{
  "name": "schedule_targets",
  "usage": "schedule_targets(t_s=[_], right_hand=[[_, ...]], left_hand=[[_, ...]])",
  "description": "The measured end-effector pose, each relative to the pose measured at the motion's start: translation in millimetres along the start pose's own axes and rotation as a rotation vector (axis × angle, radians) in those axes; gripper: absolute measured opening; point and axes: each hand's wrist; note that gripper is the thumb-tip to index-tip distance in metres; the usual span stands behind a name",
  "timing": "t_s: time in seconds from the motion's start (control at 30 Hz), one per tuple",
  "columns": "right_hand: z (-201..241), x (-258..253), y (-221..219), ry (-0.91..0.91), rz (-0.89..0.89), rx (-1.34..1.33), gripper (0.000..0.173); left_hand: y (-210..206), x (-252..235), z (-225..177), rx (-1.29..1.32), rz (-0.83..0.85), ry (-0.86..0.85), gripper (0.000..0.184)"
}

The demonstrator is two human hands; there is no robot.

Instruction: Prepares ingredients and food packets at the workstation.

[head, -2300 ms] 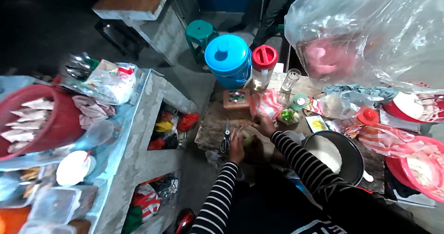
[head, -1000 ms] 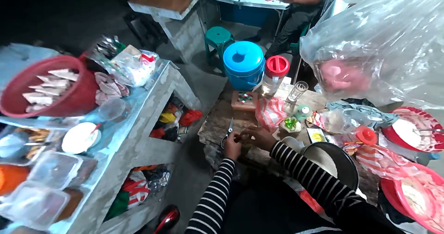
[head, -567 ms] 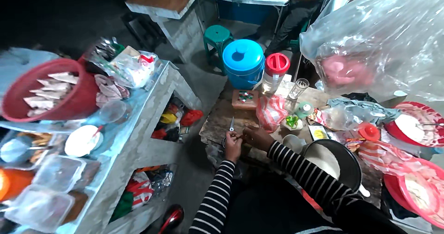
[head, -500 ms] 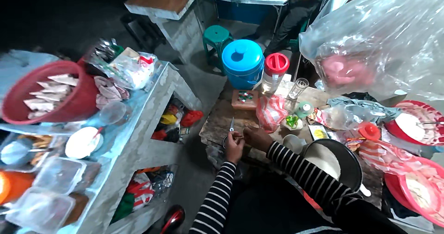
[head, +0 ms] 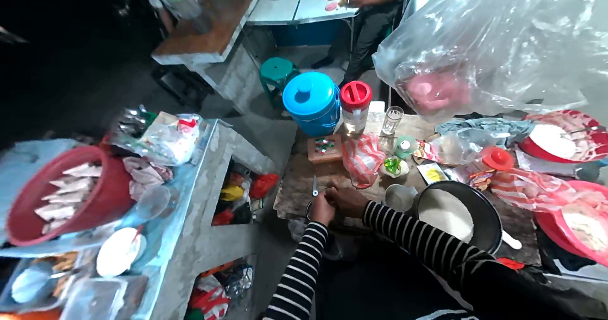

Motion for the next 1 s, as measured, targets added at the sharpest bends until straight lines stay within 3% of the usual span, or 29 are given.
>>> schedule_targets(t_s=[0.2, 0.33, 0.47, 0.67, 0.8, 0.9, 1.0], right_hand=[[-10.8, 11.4, 3.8, 0.014, -0.056, -0.116, 0.039], [-23.7, 19.0, 9.9, 0.001, -0.032, -0.068, 0.042], [-57.1, 21.6, -3.0, 0.113, -0.171, 0.095, 0.027], [-64.9, 29.0, -9.7, 0.116, -0.359, 0.086, 0.045], [-65.6, 29.7, -16.4, -0.009, -0.401, 0.046, 0.044], [-56.4, 31.5, -14.6, -0.272, -0.290, -0.018, 0.048], [-49.9, 36.1, -7.4, -0.388, -0.239, -0.026, 0.050]], left_hand=[[11.8, -15.9, 6.9, -0.099, 0.157, -0.144, 0.024], [18.2, -16.7, 0.1, -0.223, 0.230, -0.198, 0.032], [26.6, -18.1, -6.7, -0.437, 0.344, -0.196, 0.038], [36.5, -28.4, -19.1, -0.562, 0.474, -0.117, 0.034], [37.5, -27.5, -37.2, -0.750, 0.579, -0.096, 0.025], [27.5, -16.0, -54.3, -0.909, 0.615, -0.104, 0.026], [15.4, -9.3, -57.4, -0.970, 0.674, -0.123, 0.027]])
Point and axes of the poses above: each hand's wrist, its own x-axis away from the middle knuckle, its own y-axis out of the back of the hand, z = x × y, and after that the axes turned 14 degrees about -y, right-handed
